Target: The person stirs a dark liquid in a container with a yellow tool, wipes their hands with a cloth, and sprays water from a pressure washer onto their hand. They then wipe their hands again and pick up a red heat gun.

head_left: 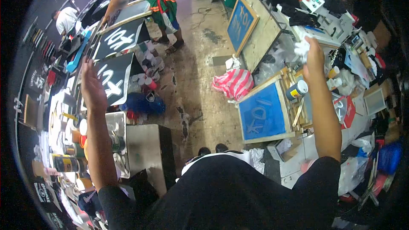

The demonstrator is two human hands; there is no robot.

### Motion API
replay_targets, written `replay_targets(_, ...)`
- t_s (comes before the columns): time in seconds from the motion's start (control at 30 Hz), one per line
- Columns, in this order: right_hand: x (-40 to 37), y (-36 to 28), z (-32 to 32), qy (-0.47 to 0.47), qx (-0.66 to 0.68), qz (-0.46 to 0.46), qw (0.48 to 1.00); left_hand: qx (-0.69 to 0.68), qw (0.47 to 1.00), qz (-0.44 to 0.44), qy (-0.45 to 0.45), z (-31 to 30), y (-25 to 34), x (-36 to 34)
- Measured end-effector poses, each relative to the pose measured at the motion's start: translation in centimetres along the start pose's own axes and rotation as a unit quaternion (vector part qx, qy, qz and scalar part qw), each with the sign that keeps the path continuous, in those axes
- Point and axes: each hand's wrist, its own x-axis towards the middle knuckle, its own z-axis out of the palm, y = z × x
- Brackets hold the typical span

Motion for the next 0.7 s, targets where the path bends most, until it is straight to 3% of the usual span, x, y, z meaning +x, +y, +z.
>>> replay_targets(0.03,-1.0,0.4,-0.8,-0.068,-0.017,0.009,0.997,0.064,0.994,-0.019,-0.087,-0.4,0.8,-1.5)
replay_targets(0.07,-2.5,0.5,-1.4,-0.073,-0.014,0.011,0.997,0.126,0.976,-0.038,-0.172,-1.2,1.5,-3.0)
replay_targets(0.13,-5.6,0.3,-2.5,-0.063,-0.163,-0.024,0.984,0.248,0.930,-0.019,-0.272,-4.0,2.0,-5.5)
replay_targets(0.2,-8.8,0.8,-2.3,-0.010,-0.124,-0.059,0.990,0.233,0.945,0.013,-0.228,-4.9,-0.5,-6.8)
replay_targets(0.27,-9.7,3.6,-2.7,0.044,-0.085,-0.090,0.991,0.057,0.993,0.096,0.038,-6.3,-5.2,-7.0)
replay_targets(0.33,-9.2,10.5,-3.0,0.282,-0.154,-0.186,0.929,0.064,0.966,0.175,0.180,-5.2,-9.2,-7.5)
replay_targets(0.4,-9.6,12.2,0.0,0.303,0.006,-0.130,0.944,0.140,0.936,0.262,0.188,-4.3,-13.0,-7.3)
replay_targets(0.43,-9.4,14.0,0.3,0.289,0.022,-0.102,0.952,0.189,0.924,0.284,0.173,-3.7,-14.6,-7.4)
replay_targets(0.47,-8.6,18.9,-1.1,0.259,-0.168,-0.157,0.938,0.238,0.909,0.303,0.158,-3.8,-16.2,-7.8)
replay_targets(0.5,-8.5,21.8,-1.3,0.237,-0.294,-0.113,0.919,0.294,0.913,0.254,0.123,-4.8,-18.2,-8.0)
replay_targets(0.53,-8.3,24.2,-0.6,0.252,-0.243,-0.117,0.929,0.346,0.911,0.204,0.089,-5.8,-20.4,-8.2)
replay_targets(0.57,-8.0,28.7,-1.3,0.174,-0.275,-0.099,0.940,0.347,0.912,0.199,0.091,-6.9,-22.4,-8.9)
replay_targets(0.6,-10.2,24.9,1.4,0.163,-0.137,0.078,0.974,0.443,0.889,0.104,-0.055,-8.2,-24.4,-9.8)
replay_targets(0.63,-10.4,27.7,0.6,0.020,-0.199,0.158,0.967,0.521,0.830,0.004,-0.199,-9.4,-25.8,-10.8)
replay_targets(0.67,-11.6,28.8,0.6,-0.065,-0.290,0.151,0.943,0.578,0.738,-0.097,-0.334,-10.5,-26.4,-11.6)
replay_targets(0.7,-13.8,26.4,1.7,-0.132,-0.325,0.094,0.932,0.579,0.740,-0.102,-0.326,-10.8,-25.9,-12.3)
